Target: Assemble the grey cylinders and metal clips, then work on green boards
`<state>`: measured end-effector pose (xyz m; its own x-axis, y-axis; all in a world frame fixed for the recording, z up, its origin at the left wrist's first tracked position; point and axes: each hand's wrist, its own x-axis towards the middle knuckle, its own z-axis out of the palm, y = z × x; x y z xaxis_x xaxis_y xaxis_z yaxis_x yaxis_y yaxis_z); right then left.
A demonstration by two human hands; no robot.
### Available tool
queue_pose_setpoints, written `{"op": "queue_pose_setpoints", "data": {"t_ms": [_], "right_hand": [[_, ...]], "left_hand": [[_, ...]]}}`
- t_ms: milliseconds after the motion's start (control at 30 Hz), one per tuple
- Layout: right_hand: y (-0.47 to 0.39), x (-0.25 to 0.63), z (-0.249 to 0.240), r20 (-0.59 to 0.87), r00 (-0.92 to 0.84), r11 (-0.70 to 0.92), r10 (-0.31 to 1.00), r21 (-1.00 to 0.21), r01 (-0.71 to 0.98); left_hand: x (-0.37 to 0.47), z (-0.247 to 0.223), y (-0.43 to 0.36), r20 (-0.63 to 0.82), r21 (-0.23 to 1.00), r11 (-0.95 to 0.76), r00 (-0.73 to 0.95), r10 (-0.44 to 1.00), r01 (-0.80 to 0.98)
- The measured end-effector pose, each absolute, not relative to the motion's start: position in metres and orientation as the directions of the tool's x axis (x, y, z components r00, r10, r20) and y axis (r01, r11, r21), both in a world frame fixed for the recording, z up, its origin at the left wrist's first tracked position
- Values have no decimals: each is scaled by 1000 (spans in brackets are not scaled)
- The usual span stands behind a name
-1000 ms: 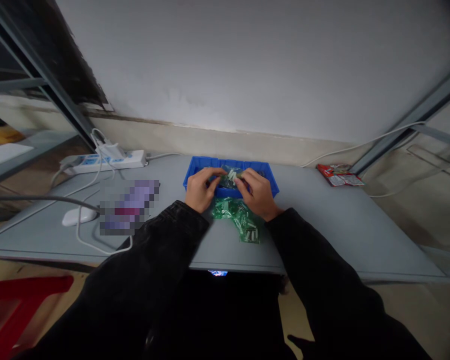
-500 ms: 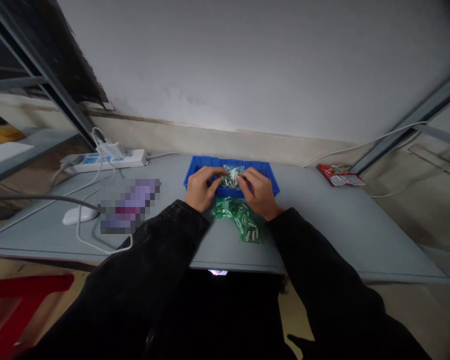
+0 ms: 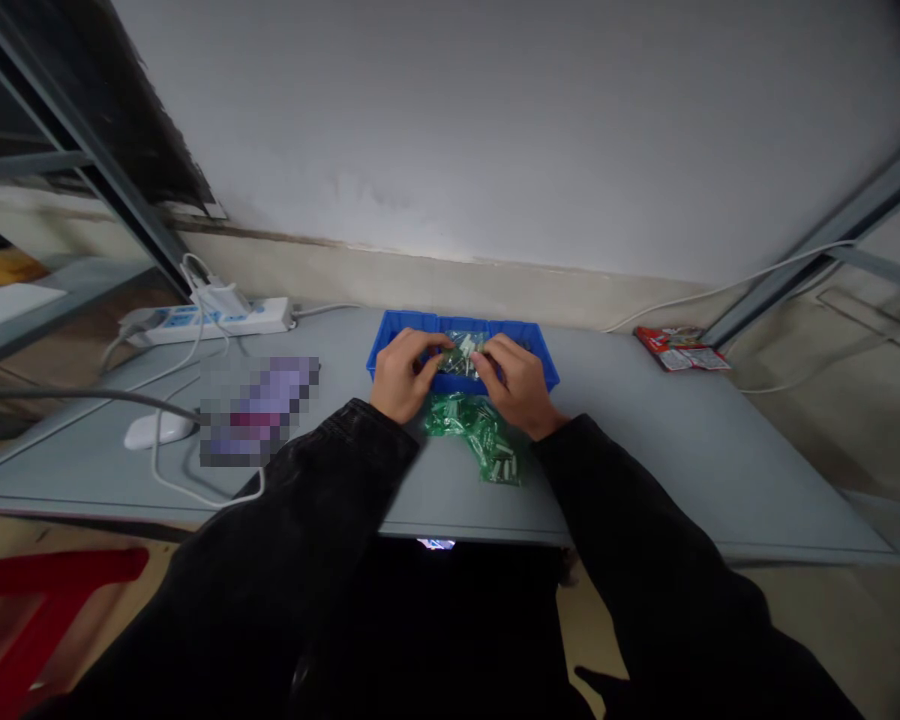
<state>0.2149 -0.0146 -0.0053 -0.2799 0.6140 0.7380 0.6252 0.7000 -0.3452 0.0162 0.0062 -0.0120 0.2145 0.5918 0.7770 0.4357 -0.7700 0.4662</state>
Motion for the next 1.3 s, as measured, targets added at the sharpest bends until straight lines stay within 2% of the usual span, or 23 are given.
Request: {"op": "queue_pose_setpoints", "data": {"t_ms": [667,900,1133,1300], "right_hand": [[-14,216,-7,729,-278,696,626,-360,621],[-13,218,-9,724,-195,682,661,-473,558],[-11,215,-12,760,-245,724,602,-390,570],[-10,216,-14,753,-292,743,589,-363,562]], "left_hand": [[17,-10,4,767,478,-764,218,604,434],[17,-9,5,778,467,-751,187,600,466],[18,-8,4,770,439,-745,217,600,503],[20,-8,4,758,405,-811,341,556,423]]}}
